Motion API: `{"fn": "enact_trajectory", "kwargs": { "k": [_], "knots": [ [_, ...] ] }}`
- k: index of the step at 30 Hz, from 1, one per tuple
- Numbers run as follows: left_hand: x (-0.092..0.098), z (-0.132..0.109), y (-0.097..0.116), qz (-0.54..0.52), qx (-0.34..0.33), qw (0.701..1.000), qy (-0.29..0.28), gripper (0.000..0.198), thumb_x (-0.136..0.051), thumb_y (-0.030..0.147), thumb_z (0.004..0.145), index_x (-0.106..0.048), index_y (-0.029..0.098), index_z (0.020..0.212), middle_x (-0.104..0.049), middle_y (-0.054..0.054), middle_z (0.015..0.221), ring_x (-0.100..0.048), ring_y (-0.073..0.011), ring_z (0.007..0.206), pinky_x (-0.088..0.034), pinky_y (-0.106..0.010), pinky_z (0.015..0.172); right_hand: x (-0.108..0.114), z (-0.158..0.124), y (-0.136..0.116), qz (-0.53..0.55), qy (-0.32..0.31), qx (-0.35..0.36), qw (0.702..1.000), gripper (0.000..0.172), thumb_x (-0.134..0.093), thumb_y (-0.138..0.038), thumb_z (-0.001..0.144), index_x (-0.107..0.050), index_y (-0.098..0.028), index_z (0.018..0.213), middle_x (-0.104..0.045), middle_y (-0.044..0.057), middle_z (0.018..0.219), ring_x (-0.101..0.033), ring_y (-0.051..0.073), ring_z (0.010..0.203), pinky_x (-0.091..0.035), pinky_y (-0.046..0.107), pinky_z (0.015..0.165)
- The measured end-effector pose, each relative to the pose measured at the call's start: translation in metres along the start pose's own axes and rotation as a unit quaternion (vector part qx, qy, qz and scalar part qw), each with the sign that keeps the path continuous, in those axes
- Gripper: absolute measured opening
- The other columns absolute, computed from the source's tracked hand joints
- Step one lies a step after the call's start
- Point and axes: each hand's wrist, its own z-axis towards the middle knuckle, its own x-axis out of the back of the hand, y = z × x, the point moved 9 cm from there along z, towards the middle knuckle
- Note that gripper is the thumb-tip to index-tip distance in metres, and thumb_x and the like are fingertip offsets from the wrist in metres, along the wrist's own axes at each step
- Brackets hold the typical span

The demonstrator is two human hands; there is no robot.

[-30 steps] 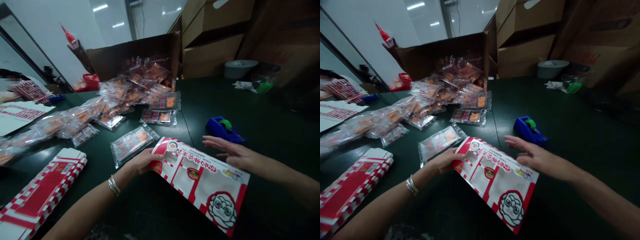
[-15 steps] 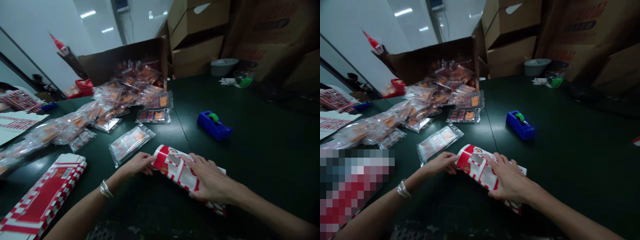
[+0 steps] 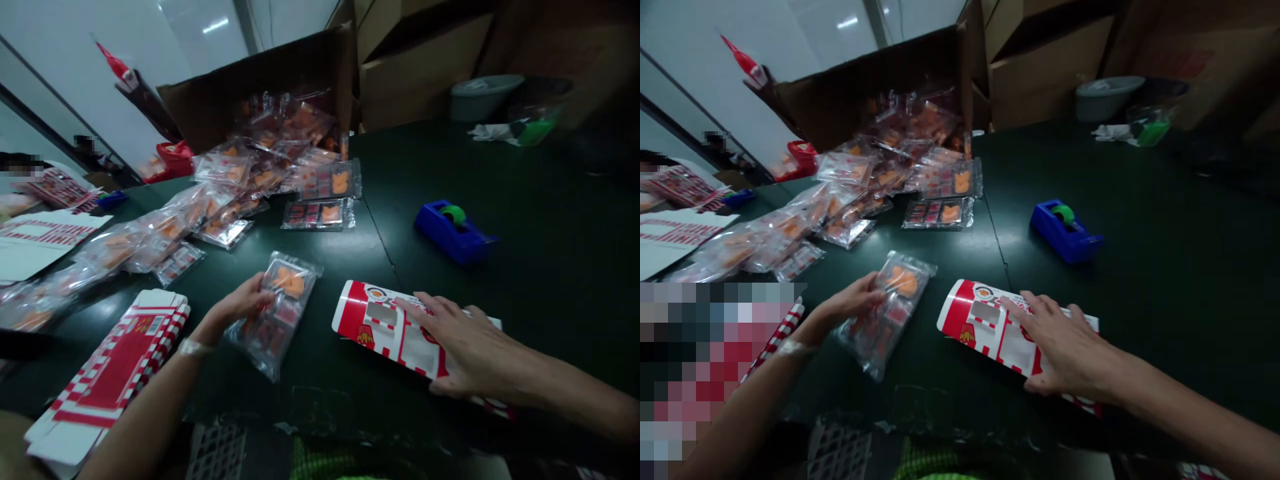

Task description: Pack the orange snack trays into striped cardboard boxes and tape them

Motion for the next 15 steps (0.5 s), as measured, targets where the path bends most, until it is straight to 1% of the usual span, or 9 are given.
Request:
{"fn": "enact_trajectory", "kwargs": {
  "k": [1, 3, 5, 6, 8, 11, 13, 15],
  "knots": [
    [-0.009, -0.017, -0.007, -0.032, -0.004, 0.999, -0.013, 0.052, -0.063, 0.033, 0.081, -0.049, 0.015, 0.127, -0.069, -0.008, 0.106, -0.066, -0.0209, 0.087, -0.052, -0.029, 0.073, 0.002, -0.003, -0.001, 0.000, 0.004, 0.018, 1.000, 0.117, -0.080, -0.047, 0.052, -0.025, -0.029, 0.154, -0.030, 0.019, 0.156, -0.031, 0.053, 0.135, -0.027, 0.074, 0.102],
    [-0.028, -0.047, -0.018, -0.137, -0.012, 0.990, -0.044, 0.058, -0.062, 0.032, 0.085, -0.041, 0.018, 0.137, -0.067, -0.009, 0.116, -0.066, -0.0206, 0.091, -0.052, -0.029, 0.075, 0.007, -0.010, -0.003, -0.008, 0.025, 0.058, 0.998, 0.115, -0.078, -0.047, 0.056, -0.021, -0.029, 0.155, -0.031, 0.018, 0.155, -0.035, 0.050, 0.134, -0.032, 0.068, 0.103],
    [-0.045, -0.068, -0.024, -0.219, -0.019, 0.974, -0.059, 0.061, -0.063, 0.028, 0.086, -0.038, 0.020, 0.142, -0.064, -0.010, 0.124, -0.064, -0.0217, 0.100, -0.051, -0.030, 0.081, 0.011, -0.013, -0.004, -0.015, 0.059, 0.103, 0.993, 0.117, -0.078, -0.048, 0.056, -0.017, -0.031, 0.155, -0.028, 0.016, 0.156, -0.036, 0.048, 0.134, -0.035, 0.066, 0.102],
    [-0.051, -0.076, -0.025, -0.242, -0.024, 0.968, -0.067, 0.062, -0.063, 0.027, 0.086, -0.039, 0.021, 0.143, -0.062, -0.010, 0.128, -0.063, -0.0226, 0.106, -0.050, -0.031, 0.086, 0.012, -0.013, -0.006, -0.015, 0.074, 0.128, 0.989, 0.116, -0.078, -0.047, 0.057, -0.016, -0.033, 0.155, -0.028, 0.015, 0.157, -0.036, 0.048, 0.134, -0.036, 0.065, 0.103],
    [-0.063, -0.085, -0.022, -0.280, -0.035, 0.954, -0.103, 0.062, -0.063, 0.025, 0.087, -0.040, 0.023, 0.144, -0.058, -0.011, 0.136, -0.059, -0.0251, 0.116, -0.047, -0.034, 0.095, 0.013, -0.011, -0.014, -0.019, 0.090, 0.184, 0.979, 0.112, -0.077, -0.043, 0.059, -0.017, -0.036, 0.154, -0.027, 0.011, 0.157, -0.036, 0.046, 0.134, -0.034, 0.065, 0.104],
    [-0.076, -0.094, -0.014, -0.324, -0.045, 0.924, -0.196, 0.061, -0.063, 0.024, 0.087, -0.042, 0.024, 0.145, -0.052, -0.011, 0.144, -0.052, -0.0288, 0.128, -0.039, -0.041, 0.106, 0.012, -0.004, -0.031, -0.028, 0.088, 0.244, 0.965, 0.110, -0.077, -0.039, 0.058, -0.021, -0.037, 0.153, -0.026, 0.011, 0.158, -0.034, 0.048, 0.135, -0.029, 0.069, 0.105],
    [-0.079, -0.095, -0.014, -0.329, -0.039, 0.913, -0.237, 0.060, -0.065, 0.024, 0.086, -0.046, 0.023, 0.142, -0.053, -0.010, 0.143, -0.052, -0.0295, 0.128, -0.038, -0.043, 0.107, 0.013, -0.001, -0.044, -0.030, 0.081, 0.270, 0.959, 0.109, -0.076, -0.039, 0.060, -0.020, -0.036, 0.153, -0.025, 0.012, 0.158, -0.031, 0.048, 0.137, -0.028, 0.070, 0.105],
    [-0.083, -0.088, -0.013, -0.312, -0.033, 0.912, -0.264, 0.058, -0.068, 0.027, 0.083, -0.052, 0.022, 0.138, -0.059, -0.010, 0.137, -0.057, -0.0291, 0.122, -0.041, -0.042, 0.103, 0.012, 0.003, -0.054, -0.032, 0.074, 0.285, 0.955, 0.107, -0.074, -0.039, 0.062, -0.019, -0.036, 0.154, -0.023, 0.013, 0.159, -0.028, 0.047, 0.139, -0.025, 0.071, 0.106]
  ]
}}
